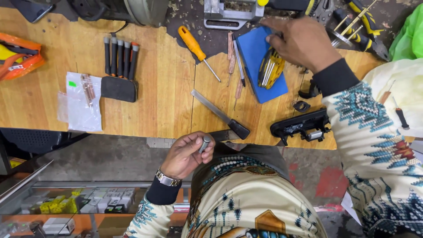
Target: A locksmith is seen carefully assembling a lock cylinder by inserting small pins and springs into the plug at a workbench.
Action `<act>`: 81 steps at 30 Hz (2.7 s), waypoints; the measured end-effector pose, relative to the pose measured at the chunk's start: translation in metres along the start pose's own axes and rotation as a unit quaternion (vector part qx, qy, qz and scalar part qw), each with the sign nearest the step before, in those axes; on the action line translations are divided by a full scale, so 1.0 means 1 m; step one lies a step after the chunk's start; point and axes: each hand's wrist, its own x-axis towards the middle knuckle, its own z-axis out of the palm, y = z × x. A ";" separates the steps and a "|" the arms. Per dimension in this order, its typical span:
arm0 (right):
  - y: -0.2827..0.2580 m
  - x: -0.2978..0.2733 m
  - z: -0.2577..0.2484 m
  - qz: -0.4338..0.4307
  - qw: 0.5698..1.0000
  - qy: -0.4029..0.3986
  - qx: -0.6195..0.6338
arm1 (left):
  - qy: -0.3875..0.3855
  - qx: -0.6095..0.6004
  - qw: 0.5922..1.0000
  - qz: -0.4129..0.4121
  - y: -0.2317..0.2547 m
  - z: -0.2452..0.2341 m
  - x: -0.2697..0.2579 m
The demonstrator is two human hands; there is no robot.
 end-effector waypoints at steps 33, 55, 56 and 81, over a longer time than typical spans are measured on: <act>0.065 -0.086 -0.039 0.107 0.957 0.197 0.183 | 0.016 0.006 0.999 -0.044 0.029 0.008 0.040; 0.019 -0.100 -0.008 0.181 0.938 0.125 0.268 | 0.012 -0.020 0.999 -0.039 0.021 0.003 0.039; 0.016 -0.101 -0.009 0.177 0.937 0.128 0.273 | 0.009 -0.018 0.999 -0.039 0.022 0.004 0.039; -0.019 -0.124 -0.012 0.237 0.925 0.100 0.279 | 0.007 0.001 1.000 -0.025 0.021 0.001 0.017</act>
